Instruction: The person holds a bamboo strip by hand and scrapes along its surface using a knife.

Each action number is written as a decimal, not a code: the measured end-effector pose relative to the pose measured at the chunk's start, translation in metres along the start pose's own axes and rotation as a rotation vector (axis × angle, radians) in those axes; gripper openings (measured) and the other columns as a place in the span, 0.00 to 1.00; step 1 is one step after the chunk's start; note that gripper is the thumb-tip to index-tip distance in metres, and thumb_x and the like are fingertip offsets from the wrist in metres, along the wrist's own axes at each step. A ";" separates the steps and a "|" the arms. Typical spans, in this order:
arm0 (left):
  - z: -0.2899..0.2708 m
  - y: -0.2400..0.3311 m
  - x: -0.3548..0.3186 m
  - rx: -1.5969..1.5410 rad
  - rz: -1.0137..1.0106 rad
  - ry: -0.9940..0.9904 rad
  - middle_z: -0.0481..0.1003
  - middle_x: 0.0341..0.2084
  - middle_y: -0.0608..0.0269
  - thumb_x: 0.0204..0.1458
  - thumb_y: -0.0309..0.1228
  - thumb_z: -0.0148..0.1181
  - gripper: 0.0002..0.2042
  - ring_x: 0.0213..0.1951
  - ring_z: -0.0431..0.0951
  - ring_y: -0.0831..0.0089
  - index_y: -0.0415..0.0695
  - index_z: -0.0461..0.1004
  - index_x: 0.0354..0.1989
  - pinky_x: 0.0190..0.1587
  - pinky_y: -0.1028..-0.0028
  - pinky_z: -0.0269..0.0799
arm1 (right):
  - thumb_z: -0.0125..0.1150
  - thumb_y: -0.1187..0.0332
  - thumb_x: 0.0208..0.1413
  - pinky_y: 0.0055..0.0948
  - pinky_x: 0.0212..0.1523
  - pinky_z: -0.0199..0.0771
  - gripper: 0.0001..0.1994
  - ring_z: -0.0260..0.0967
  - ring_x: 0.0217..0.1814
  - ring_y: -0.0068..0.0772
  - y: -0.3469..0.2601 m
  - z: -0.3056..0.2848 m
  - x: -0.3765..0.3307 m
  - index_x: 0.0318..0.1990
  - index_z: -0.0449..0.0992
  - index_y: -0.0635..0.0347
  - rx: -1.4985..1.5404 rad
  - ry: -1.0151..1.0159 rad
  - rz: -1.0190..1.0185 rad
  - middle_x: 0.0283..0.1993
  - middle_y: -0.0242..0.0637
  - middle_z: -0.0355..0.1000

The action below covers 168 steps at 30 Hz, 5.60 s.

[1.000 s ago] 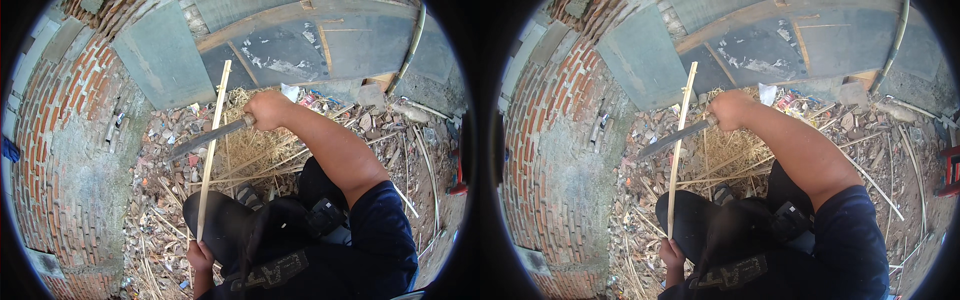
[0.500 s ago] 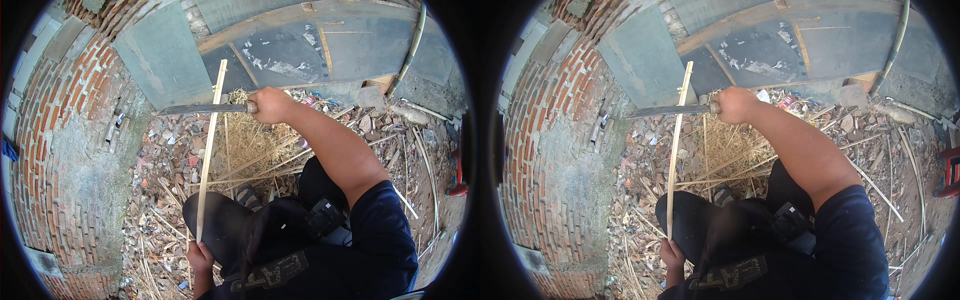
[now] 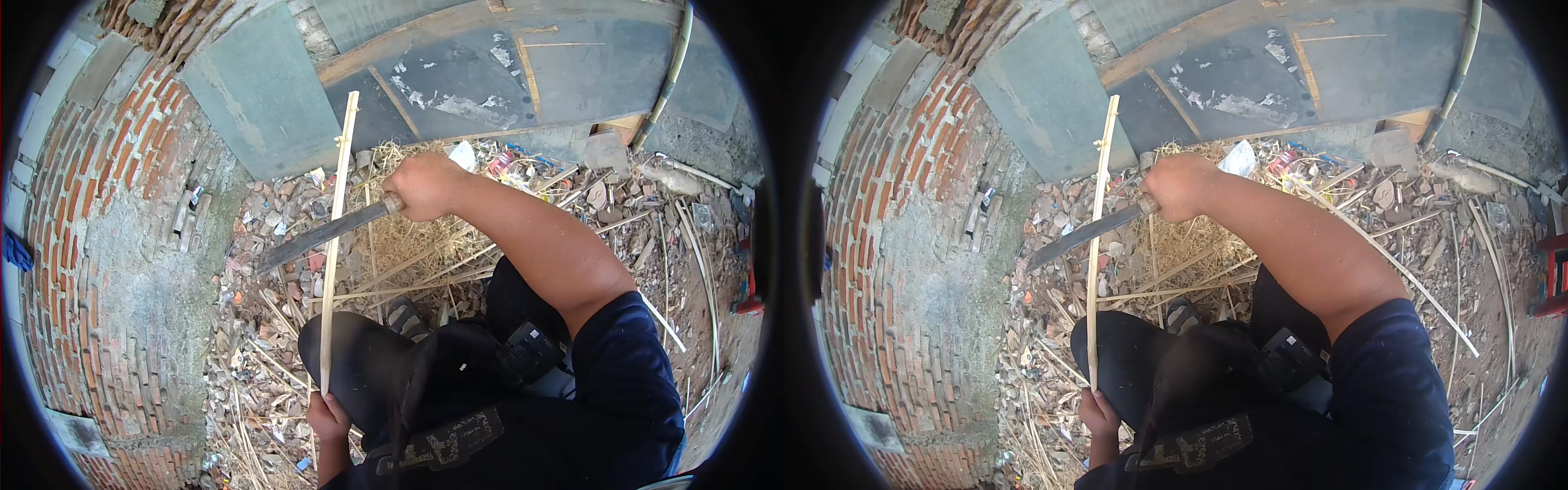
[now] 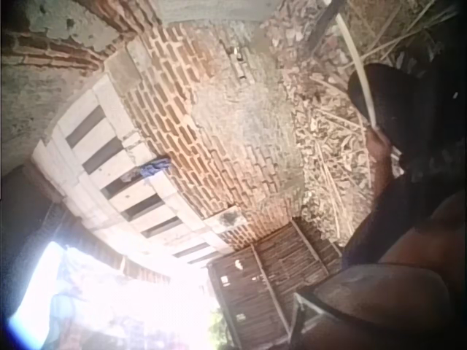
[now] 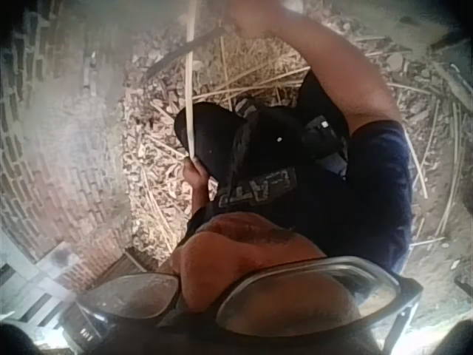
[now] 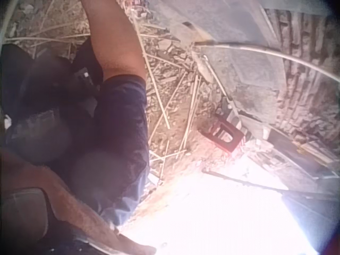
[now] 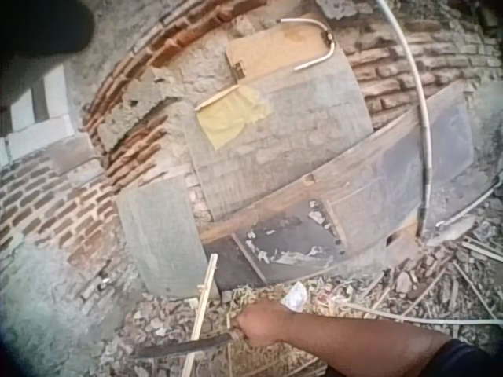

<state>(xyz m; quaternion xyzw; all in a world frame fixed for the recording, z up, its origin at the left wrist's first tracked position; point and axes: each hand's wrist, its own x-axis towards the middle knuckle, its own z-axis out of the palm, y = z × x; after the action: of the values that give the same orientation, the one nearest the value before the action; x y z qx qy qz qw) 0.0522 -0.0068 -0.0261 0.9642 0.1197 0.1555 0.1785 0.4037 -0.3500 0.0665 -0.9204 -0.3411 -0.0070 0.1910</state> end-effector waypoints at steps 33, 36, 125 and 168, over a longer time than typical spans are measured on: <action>-0.006 -0.003 0.003 0.147 0.011 0.025 0.69 0.16 0.43 0.61 0.38 0.50 0.16 0.21 0.73 0.40 0.38 0.66 0.27 0.23 0.52 0.64 | 0.59 0.66 0.47 0.47 0.48 0.79 0.13 0.78 0.47 0.49 0.033 0.015 0.013 0.42 0.80 0.52 0.074 -0.046 0.340 0.41 0.45 0.79; -0.007 -0.004 0.002 0.131 0.019 0.020 0.70 0.16 0.43 0.62 0.38 0.50 0.15 0.20 0.73 0.39 0.38 0.66 0.27 0.23 0.52 0.64 | 0.59 0.66 0.47 0.47 0.49 0.78 0.13 0.78 0.47 0.50 0.027 0.012 0.009 0.42 0.81 0.53 0.123 -0.014 0.328 0.41 0.45 0.79; -0.023 0.002 -0.013 0.177 -0.056 -0.150 0.69 0.15 0.42 0.65 0.46 0.43 0.21 0.22 0.73 0.37 0.40 0.66 0.28 0.24 0.49 0.64 | 0.58 0.65 0.54 0.46 0.42 0.78 0.09 0.78 0.41 0.44 0.001 0.003 -0.003 0.39 0.82 0.50 -0.201 -0.183 0.021 0.35 0.41 0.79; -0.002 -0.013 -0.005 0.094 -0.022 -0.054 0.70 0.14 0.43 0.64 0.45 0.44 0.20 0.20 0.73 0.37 0.40 0.65 0.29 0.22 0.47 0.65 | 0.60 0.64 0.50 0.46 0.45 0.80 0.11 0.78 0.43 0.49 0.024 0.001 0.017 0.41 0.81 0.52 0.064 -0.052 0.282 0.38 0.44 0.79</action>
<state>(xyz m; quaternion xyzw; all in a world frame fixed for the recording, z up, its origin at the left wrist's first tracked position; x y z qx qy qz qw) 0.0442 0.0045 -0.0305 0.9739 0.1328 0.1215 0.1379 0.4315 -0.3556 0.0593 -0.9526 -0.2130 0.0545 0.2104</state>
